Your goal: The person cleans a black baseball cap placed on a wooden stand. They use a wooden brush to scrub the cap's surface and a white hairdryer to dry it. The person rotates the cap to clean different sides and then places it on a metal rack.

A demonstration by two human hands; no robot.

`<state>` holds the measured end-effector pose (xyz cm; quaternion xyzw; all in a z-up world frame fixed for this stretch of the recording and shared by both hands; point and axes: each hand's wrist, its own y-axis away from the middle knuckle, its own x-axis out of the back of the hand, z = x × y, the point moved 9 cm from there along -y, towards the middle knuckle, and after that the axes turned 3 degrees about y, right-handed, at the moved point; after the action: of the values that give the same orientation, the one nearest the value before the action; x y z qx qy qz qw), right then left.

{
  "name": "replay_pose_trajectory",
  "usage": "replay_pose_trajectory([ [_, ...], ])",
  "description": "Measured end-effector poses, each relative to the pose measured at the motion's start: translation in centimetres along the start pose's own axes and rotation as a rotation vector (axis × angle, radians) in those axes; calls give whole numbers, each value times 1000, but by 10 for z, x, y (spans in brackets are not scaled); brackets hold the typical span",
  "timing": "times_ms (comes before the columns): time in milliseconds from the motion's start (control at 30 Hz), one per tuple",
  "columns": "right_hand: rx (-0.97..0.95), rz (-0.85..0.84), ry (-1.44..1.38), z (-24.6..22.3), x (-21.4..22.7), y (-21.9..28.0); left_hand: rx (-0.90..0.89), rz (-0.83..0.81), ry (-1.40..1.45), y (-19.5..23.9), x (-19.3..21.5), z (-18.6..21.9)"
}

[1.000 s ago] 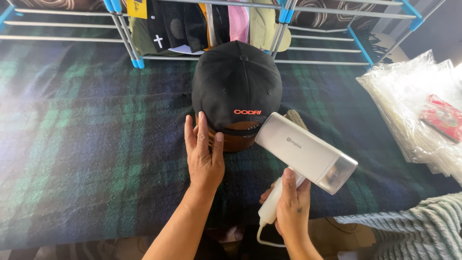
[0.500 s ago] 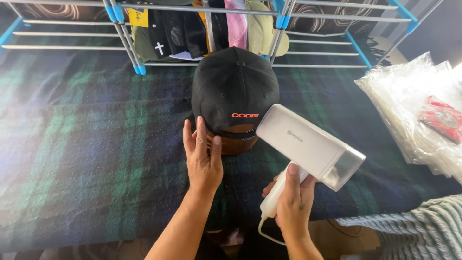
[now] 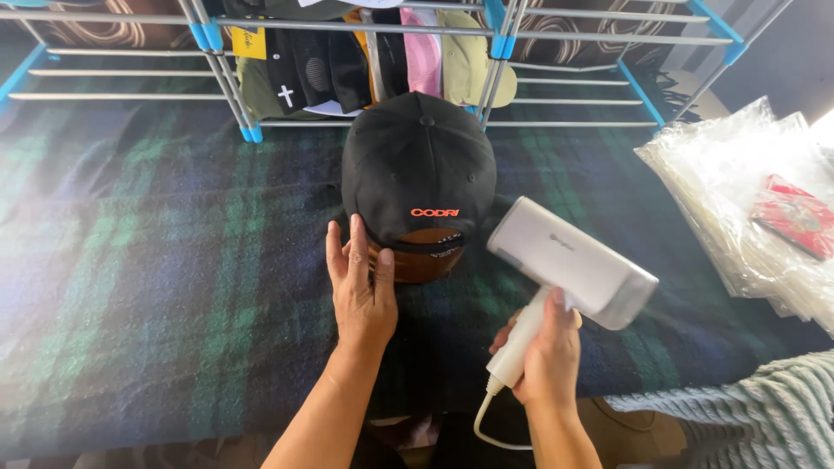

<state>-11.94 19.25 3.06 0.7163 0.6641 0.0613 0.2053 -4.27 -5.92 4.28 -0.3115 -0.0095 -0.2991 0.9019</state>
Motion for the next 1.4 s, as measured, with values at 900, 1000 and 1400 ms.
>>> replay_pose_trajectory([
  [900, 380, -150, 213, -43, -8, 11, 92, -32, 20, 0, -5, -5],
  [1000, 401, -123, 311, -43, -21, 13, 111, -18, 4, 0, -3, -6],
  [1400, 106, -105, 130, -31, -12, -84, 29, 112, -147, 2, -9, -22],
])
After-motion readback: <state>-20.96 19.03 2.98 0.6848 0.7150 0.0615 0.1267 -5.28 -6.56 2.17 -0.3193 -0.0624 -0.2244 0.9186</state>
